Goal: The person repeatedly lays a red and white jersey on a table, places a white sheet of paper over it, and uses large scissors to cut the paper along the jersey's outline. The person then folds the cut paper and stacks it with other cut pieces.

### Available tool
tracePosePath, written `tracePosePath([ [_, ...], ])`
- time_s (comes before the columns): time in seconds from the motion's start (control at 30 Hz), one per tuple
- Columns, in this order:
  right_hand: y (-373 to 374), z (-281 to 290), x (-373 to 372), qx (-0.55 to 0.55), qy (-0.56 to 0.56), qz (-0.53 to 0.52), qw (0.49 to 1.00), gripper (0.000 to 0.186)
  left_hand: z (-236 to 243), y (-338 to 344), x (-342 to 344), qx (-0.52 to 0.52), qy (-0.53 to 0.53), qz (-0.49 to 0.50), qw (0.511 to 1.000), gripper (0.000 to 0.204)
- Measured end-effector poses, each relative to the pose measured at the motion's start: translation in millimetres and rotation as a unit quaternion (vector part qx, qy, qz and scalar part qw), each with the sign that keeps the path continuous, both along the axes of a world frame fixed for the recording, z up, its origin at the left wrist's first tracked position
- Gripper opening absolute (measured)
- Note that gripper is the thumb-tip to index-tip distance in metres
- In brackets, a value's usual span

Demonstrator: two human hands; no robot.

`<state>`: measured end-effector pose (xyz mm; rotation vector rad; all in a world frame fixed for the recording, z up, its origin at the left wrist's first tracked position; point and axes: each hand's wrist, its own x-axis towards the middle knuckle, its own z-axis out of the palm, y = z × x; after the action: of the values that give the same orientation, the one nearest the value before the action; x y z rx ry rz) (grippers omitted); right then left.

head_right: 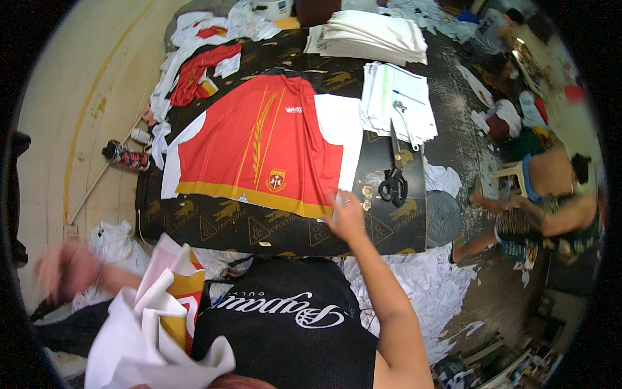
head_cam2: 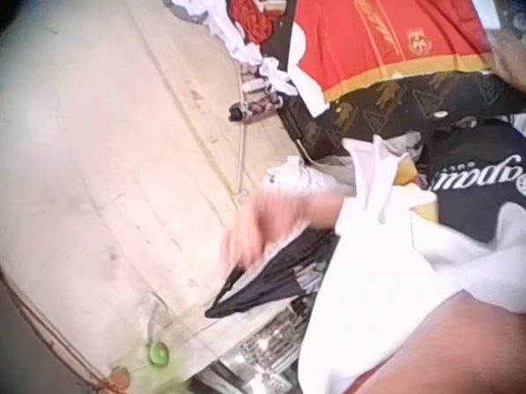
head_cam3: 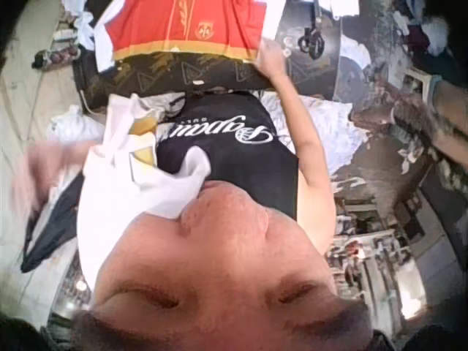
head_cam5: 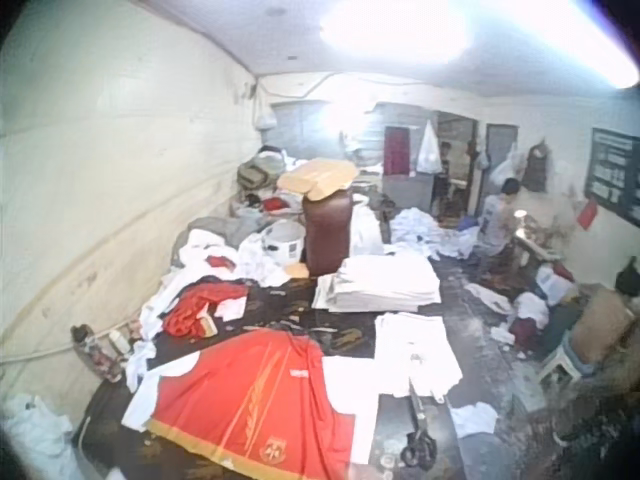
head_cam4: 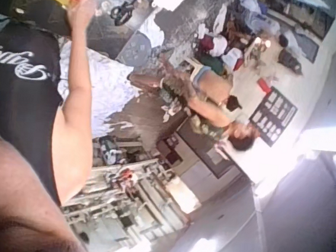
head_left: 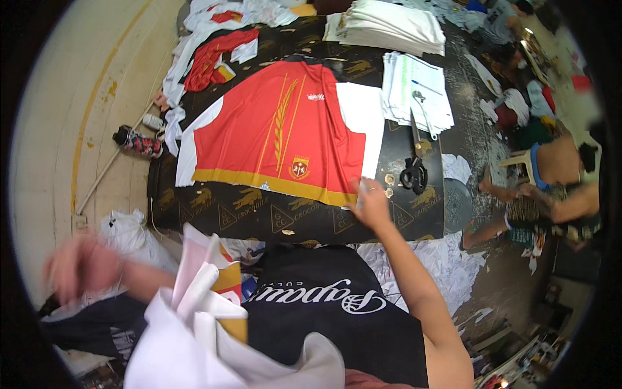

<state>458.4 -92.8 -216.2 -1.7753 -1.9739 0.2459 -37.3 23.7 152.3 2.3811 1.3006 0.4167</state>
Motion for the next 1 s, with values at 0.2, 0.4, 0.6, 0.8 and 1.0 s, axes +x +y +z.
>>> tracePosePath([
  [0.2,13,125,-76,-0.250,0.278,0.075,0.924,0.026,-263,19,124,0.628,0.424,-0.007,0.652,0.035],
  [0.4,5,324,30,-0.358,0.452,0.585,0.570,0.029,-308,26,30,0.049,-0.009,-0.029,0.998,0.045],
  [0.6,120,375,70,0.261,0.147,-0.043,0.953,0.017,-160,243,-56,0.216,-0.310,0.294,0.878,0.032],
  [0.8,87,279,89,0.307,0.009,-0.007,0.952,0.027,-126,204,-120,0.382,0.035,0.090,0.919,0.059],
  [1.0,9,105,50,0.062,-0.035,0.044,0.996,0.050,-294,107,-177,0.151,0.166,0.259,0.940,0.066],
])
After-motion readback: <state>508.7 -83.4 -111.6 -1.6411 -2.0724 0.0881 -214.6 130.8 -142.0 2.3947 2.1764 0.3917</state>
